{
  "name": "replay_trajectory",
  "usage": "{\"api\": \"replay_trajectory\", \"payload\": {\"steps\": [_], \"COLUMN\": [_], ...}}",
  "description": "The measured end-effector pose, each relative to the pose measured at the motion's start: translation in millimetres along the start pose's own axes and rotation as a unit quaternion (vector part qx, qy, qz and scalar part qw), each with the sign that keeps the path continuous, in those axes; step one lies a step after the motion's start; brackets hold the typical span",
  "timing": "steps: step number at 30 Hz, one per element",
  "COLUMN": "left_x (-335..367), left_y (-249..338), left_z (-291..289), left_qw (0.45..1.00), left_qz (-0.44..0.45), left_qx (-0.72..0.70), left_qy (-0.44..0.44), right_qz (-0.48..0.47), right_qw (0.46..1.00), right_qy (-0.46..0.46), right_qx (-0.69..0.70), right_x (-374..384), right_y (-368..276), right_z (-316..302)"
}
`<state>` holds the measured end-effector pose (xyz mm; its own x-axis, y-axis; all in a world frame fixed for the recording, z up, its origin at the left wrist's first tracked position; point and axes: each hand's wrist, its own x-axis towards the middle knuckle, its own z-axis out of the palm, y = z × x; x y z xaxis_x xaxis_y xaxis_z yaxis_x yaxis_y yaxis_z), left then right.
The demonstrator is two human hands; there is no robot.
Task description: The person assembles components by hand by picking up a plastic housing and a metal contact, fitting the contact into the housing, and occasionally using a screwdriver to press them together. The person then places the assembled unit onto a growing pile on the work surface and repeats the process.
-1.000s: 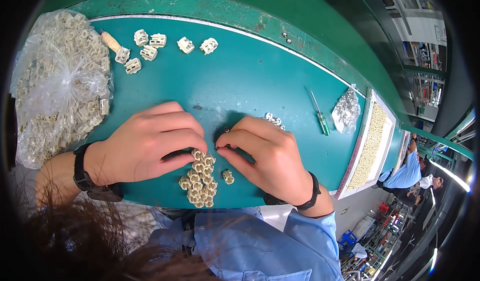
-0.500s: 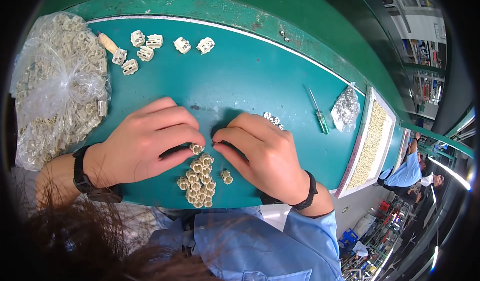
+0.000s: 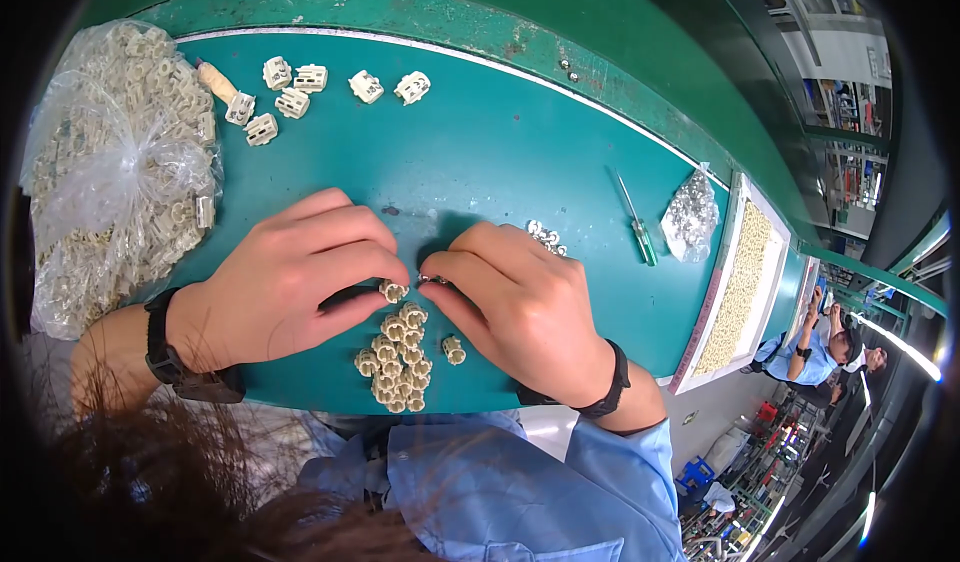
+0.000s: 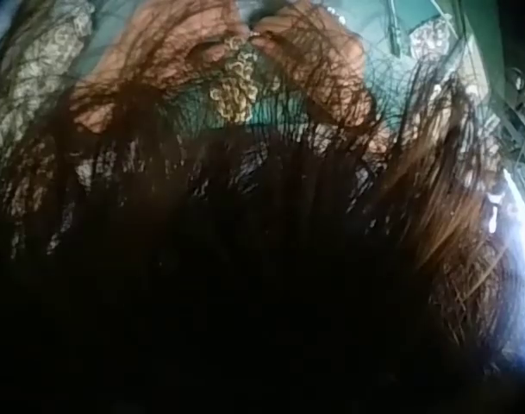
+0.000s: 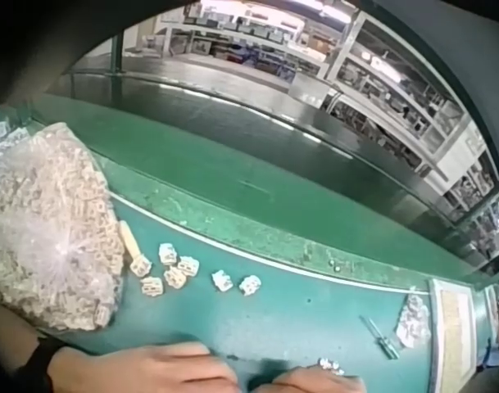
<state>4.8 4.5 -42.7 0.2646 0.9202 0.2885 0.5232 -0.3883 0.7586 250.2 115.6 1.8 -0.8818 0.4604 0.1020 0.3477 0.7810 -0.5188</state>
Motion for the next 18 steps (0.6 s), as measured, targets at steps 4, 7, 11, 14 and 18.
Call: {"api": "replay_trajectory", "payload": {"steps": [4,7,11,14,18], "left_x": [0.7,-1.5,-0.7,0.3,0.8], "left_y": [-1.0,-1.2,0.8,2.4,1.5], "left_z": [0.6,1.8,1.7,0.3,1.1], "left_qw": [1.000,1.000,1.000,1.000,1.000], "left_qz": [0.002,-0.007,-0.014,-0.017,-0.018], "left_qx": [0.002,-0.014,-0.011,-0.010,-0.013], "left_qy": [-0.005,0.005,0.004,0.001,0.002], "right_qz": [-0.009,-0.005,0.032,-0.032,-0.032], "right_qw": [1.000,1.000,0.996,0.996,0.996], "right_qy": [-0.001,-0.002,0.003,0.031,0.015], "right_qx": [0.005,0.018,0.085,0.082,0.076], "right_x": [-0.8,-0.2,1.2,1.9,5.1], "right_y": [3.3,3.2,-5.0,-11.4,-8.2], "right_z": [2.5,2.1,-5.5,-0.2,2.6]}}
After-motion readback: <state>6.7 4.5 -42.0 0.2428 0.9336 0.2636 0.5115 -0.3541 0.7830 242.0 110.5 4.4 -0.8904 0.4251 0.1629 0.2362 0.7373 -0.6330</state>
